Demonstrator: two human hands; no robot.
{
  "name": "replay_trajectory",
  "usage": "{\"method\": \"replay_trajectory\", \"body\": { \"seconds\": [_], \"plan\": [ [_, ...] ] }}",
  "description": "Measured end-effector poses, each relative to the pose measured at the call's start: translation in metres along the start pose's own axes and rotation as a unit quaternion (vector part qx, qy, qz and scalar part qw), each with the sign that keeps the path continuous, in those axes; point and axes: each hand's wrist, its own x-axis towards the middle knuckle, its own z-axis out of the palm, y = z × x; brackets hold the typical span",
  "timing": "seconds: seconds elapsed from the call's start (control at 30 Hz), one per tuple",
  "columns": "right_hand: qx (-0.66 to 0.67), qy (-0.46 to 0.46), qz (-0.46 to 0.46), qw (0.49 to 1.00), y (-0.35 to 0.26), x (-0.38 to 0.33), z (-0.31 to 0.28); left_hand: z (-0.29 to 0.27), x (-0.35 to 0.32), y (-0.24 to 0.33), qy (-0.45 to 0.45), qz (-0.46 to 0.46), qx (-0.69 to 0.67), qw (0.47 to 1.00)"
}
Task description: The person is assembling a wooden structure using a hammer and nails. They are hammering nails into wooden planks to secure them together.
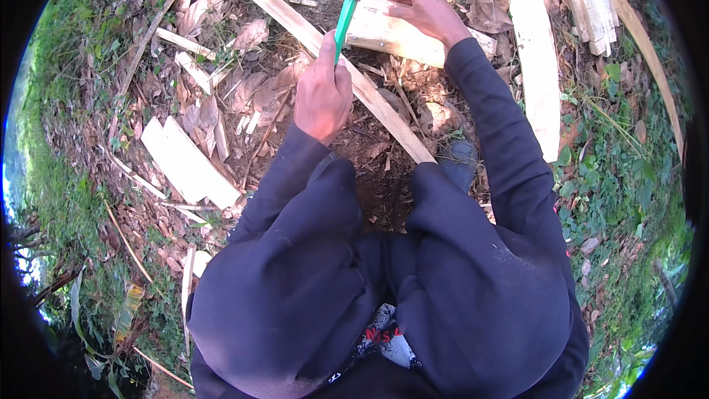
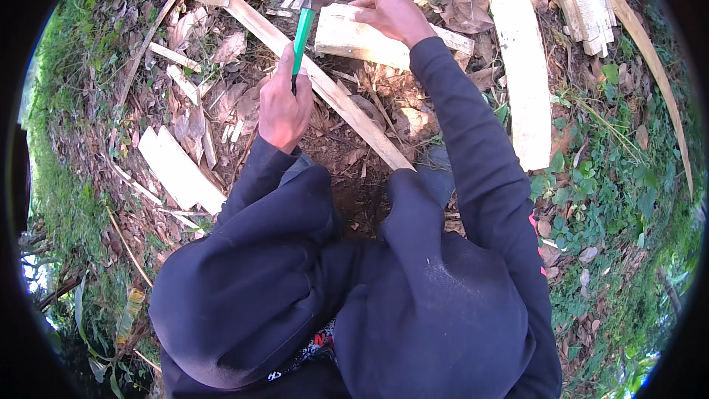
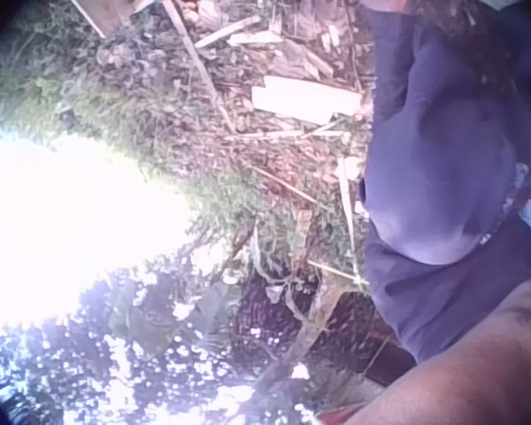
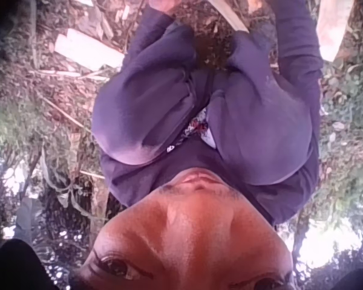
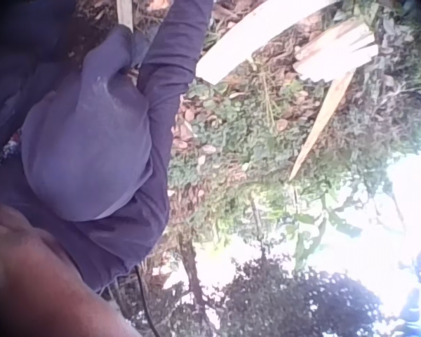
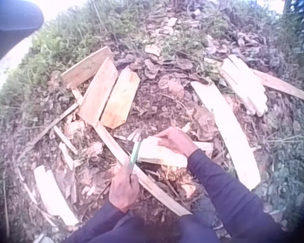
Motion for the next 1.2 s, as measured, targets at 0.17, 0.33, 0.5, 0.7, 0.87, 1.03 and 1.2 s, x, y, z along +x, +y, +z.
{"method": "replay_trajectory", "body": {
  "seconds": [0.17, 0.33, 0.5, 0.7, 0.87, 1.03, 1.2],
  "plan": [
    [-0.017, -0.019, 0.029, 0.999, -0.012, -0.001, -0.002, 0.011, -0.002, -0.015, -0.031, 0.014, 0.016, 0.999],
    [-0.011, -0.012, 0.016, 1.0, -0.008, -0.002, -0.001, 0.014, -0.006, -0.007, -0.025, 0.002, 0.025, 0.999],
    [0.012, 0.002, 0.006, 1.0, 0.005, 0.004, 0.005, 0.005, -0.001, -0.001, -0.046, -0.012, -0.002, 0.999],
    [-0.004, -0.023, 0.021, 0.999, -0.005, 0.0, 0.002, 0.005, -0.006, -0.009, -0.027, 0.007, -0.028, 0.999],
    [-0.004, -0.008, 0.016, 1.0, -0.003, -0.003, 0.001, 0.008, -0.008, -0.008, -0.021, 0.006, 0.0, 1.0],
    [-0.029, -0.018, 0.013, 0.999, -0.007, 0.0, 0.0, 0.0, -0.007, 0.004, -0.009, 0.004, -0.019, 1.0],
    [-0.017, -0.013, 0.012, 1.0, -0.003, 0.001, 0.002, -0.009, -0.002, 0.013, -0.054, -0.026, -0.008, 0.998]
  ]
}}
